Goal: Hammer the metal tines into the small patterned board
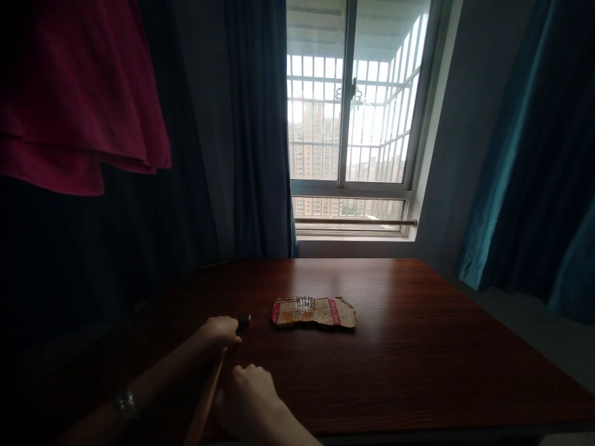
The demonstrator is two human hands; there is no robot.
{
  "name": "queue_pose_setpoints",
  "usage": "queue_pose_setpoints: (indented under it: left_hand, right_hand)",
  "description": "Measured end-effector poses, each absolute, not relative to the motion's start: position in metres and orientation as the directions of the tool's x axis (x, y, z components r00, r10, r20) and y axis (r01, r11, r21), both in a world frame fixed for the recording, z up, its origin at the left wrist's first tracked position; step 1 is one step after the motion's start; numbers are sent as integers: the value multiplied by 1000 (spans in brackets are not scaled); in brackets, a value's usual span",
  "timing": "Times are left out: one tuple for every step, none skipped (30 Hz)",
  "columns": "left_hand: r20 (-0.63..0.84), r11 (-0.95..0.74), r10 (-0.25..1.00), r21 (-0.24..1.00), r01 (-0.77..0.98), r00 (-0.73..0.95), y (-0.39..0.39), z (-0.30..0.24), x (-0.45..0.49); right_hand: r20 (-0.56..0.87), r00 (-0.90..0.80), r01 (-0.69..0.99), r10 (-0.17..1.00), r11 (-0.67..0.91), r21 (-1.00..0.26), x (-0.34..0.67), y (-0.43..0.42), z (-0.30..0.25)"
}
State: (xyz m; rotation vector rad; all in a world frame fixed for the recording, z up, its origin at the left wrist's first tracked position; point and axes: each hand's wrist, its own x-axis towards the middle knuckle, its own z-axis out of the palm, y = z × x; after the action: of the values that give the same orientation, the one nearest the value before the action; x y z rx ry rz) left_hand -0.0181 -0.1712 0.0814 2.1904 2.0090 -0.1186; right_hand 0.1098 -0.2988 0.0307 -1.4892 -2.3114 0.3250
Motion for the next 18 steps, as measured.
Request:
queue_pose_setpoints:
  left_hand:
    - [-178,-59,982,51,997,67,-174,80,-19]
    - [-185,-39,982,39,998,45,-176,78,-22]
    - [-189,-21,982,39,999,28,-178,77,-25]
    - [-180,-13,983,63,998,24,-178,75,-28]
    - [-172,0,985,98,995,17,-179,72,-33]
    - [-172,21,985,141,990,3,-179,69,-37]
    - [-183,49,983,188,981,-14,-179,65,-42]
    - [-200,79,979,236,969,-32,-179,61,-46]
    - [-215,104,976,281,954,-43,-179,57,-50]
    - [-213,116,976,307,945,-51,-178,52,-52]
    - [-187,112,981,316,942,-53,-178,49,-55]
    - [-143,98,988,313,945,-55,-177,48,-56]
    - [-91,85,994,299,951,-60,-177,47,-56]
    - [-41,78,997,285,955,-69,-176,49,-56]
    - [2,81,996,279,957,-85,-175,52,-55]
    - [34,92,994,286,954,-106,-174,56,-52]
    - [63,103,990,309,946,-128,-174,61,-49]
    - [100,105,984,342,934,-147,-174,68,-44]
  right_hand:
    - [160,-377,821,913,409,-399,100,-299,30]
    - [154,-372,819,915,402,-409,91,-297,29]
    - [153,-360,817,920,390,-424,84,-296,28]
    - [150,-348,814,925,378,-440,78,-294,27]
    - [147,-333,813,931,363,-456,72,-292,26]
    - [142,-317,811,938,346,-472,67,-290,26]
    - [134,-304,808,943,330,-488,63,-289,25]
    - [127,-292,804,948,315,-504,60,-287,25]
    - [118,-281,798,952,300,-523,57,-286,25]
    - [109,-268,790,957,283,-544,55,-286,25]
    - [102,-253,781,962,265,-566,53,-285,26]
    - [95,-242,770,966,250,-587,52,-284,28]
    - [87,-228,761,970,233,-606,52,-284,31]
    - [80,-215,752,973,217,-622,53,-283,34]
    - [76,-209,741,975,208,-638,55,-282,37]
    - [71,-204,729,976,200,-655,57,-281,39]
    - [66,-201,714,977,192,-673,60,-280,41]
    - [67,-198,693,978,188,-696,63,-279,42]
